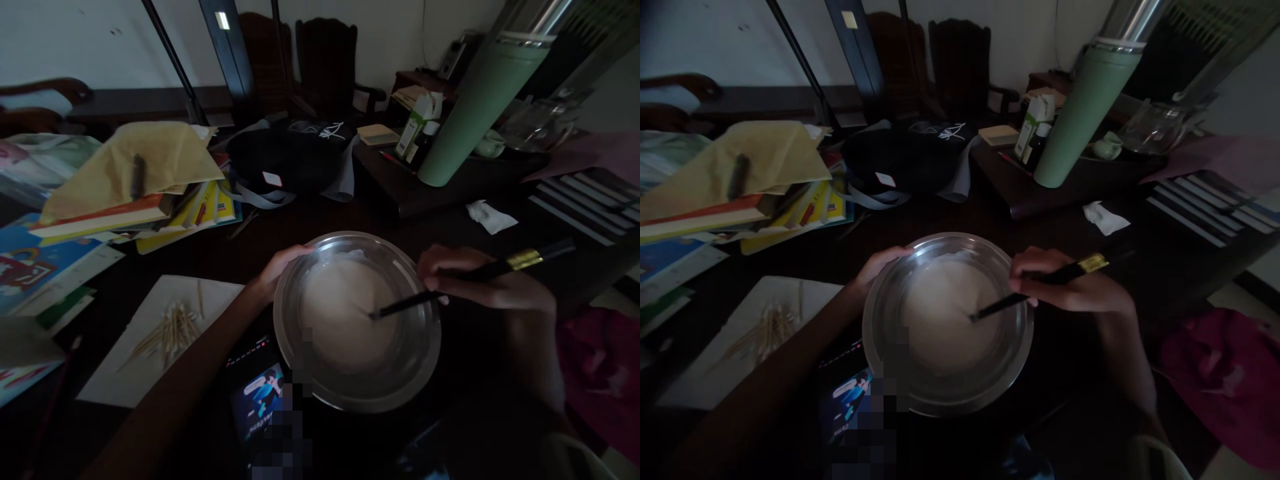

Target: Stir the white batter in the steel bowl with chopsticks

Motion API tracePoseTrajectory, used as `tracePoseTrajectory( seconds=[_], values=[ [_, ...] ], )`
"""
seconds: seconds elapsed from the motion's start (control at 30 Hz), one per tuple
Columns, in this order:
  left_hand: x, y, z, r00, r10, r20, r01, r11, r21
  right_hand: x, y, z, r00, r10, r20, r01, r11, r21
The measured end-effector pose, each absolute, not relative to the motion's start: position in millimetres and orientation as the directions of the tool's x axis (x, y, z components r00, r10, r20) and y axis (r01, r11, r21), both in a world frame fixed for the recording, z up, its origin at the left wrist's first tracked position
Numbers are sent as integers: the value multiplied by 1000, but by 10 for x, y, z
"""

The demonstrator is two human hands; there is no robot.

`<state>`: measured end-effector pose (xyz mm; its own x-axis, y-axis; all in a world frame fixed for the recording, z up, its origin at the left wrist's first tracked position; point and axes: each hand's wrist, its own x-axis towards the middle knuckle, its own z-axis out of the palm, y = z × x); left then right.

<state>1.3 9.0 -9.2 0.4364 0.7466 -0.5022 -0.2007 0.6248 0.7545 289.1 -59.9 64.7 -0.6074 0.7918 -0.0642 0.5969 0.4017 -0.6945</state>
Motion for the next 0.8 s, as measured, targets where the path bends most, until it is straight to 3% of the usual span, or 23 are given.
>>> tracePoseTrajectory(
  seconds=[0.13, 0.4, 0.67, 0.8],
  values=[
    [2, 101, -117, 448, 700, -555, -202, 685, 700, 2658, -627, 567, -770, 632, -88, 474, 475, -741],
    [28, 77, -73, 423, 707, -567, -207, 685, 699, 2694, -632, 561, -504, 864, -14, 660, 374, -652],
    [32, 81, -63, 427, 689, -586, -222, 708, 670, 2641, -633, 541, -717, 690, -102, 503, 410, -761],
    [41, 83, -48, 404, 689, -601, -226, 712, 665, 2517, -639, 492, -597, 800, -56, 583, 385, -716]
  ],
)
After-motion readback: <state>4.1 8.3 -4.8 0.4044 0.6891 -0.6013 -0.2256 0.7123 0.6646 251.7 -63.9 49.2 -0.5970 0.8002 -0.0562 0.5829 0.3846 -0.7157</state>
